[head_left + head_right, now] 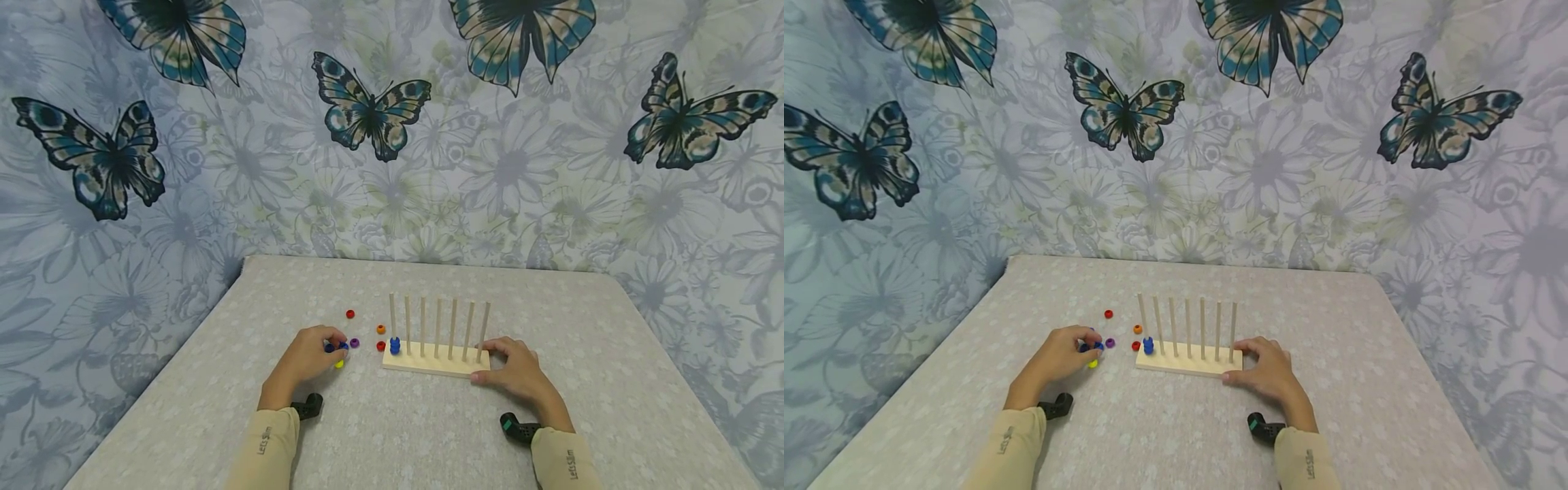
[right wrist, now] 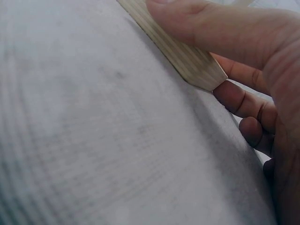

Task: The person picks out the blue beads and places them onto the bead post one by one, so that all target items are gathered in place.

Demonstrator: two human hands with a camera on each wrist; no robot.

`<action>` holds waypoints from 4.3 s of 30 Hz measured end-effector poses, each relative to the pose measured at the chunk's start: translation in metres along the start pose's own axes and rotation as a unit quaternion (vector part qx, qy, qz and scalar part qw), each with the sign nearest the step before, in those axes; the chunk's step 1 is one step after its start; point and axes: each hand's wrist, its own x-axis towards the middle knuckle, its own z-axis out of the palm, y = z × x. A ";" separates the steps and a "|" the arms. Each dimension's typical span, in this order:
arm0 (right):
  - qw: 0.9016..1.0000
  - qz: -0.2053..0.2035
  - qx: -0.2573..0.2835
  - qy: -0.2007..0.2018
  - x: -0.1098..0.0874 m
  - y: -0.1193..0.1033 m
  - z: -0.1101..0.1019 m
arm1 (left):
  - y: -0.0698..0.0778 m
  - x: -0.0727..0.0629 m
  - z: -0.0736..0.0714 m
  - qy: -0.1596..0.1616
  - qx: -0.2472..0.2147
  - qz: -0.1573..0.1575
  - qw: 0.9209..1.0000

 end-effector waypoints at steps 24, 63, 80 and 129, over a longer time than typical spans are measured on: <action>1.000 0.004 0.003 0.000 -0.002 -0.004 0.000 | 0.000 0.002 0.004 0.008 0.002 -0.004 1.000; 1.000 0.004 0.000 -0.005 -0.003 -0.003 -0.002 | 0.004 -0.001 -0.002 0.053 -0.014 0.041 0.998; 1.000 0.003 -0.009 -0.003 -0.002 -0.003 -0.003 | 0.032 0.008 -0.017 0.131 -0.039 0.091 0.987; 1.000 -0.001 -0.007 0.004 0.000 0.000 0.001 | 0.109 0.028 -0.022 0.234 -0.139 0.228 0.935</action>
